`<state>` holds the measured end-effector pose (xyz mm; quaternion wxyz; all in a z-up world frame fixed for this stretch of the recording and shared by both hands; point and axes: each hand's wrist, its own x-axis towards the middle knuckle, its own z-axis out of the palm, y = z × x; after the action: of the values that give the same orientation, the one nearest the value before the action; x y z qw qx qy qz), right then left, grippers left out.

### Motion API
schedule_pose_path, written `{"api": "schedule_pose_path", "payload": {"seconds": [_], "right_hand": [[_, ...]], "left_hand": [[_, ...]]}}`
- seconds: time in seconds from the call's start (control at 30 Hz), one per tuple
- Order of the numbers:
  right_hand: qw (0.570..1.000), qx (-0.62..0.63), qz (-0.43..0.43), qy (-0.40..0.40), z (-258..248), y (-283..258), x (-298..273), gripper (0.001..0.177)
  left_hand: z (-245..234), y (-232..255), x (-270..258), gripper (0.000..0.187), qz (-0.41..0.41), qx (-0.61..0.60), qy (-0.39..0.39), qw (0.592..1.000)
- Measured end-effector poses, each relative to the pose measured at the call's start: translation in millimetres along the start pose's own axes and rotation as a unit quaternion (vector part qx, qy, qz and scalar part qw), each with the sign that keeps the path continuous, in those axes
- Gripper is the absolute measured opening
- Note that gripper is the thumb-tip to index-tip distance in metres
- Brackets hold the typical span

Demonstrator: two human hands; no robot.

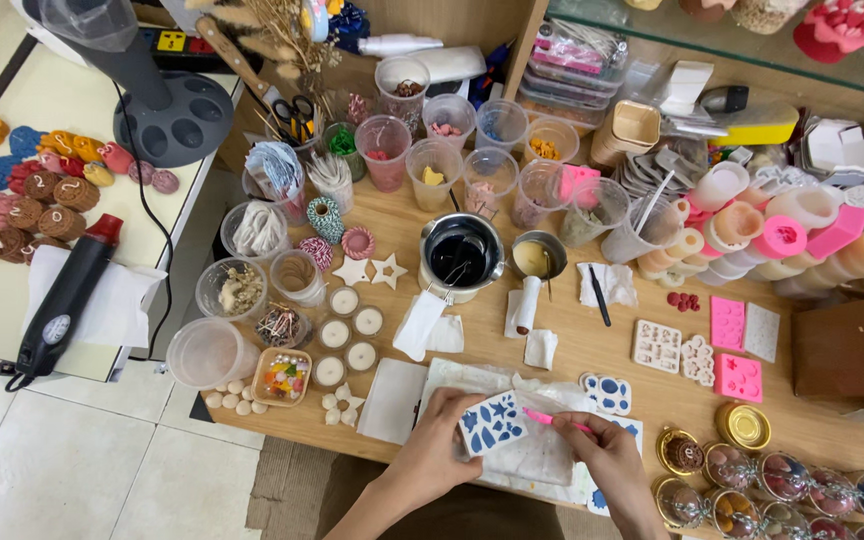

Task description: The person places blue wax pieces into a white candle base within a mold, then uses a small tool to add and adjust red and blue decorations. They move a small yellow container and use the tool to apply liquid wax to the candle base.

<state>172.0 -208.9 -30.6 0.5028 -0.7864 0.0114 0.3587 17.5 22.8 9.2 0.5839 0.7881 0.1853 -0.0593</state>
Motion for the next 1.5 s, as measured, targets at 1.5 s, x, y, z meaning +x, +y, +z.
{"api": "schedule_pose_path", "payload": {"seconds": [1.5], "right_hand": [[0.95, 0.024, -0.228, 0.212, 131, -140, 128, 0.021]], "left_hand": [[-91, 49, 143, 0.08, -0.01, -0.075, 0.299, 0.951]]}}
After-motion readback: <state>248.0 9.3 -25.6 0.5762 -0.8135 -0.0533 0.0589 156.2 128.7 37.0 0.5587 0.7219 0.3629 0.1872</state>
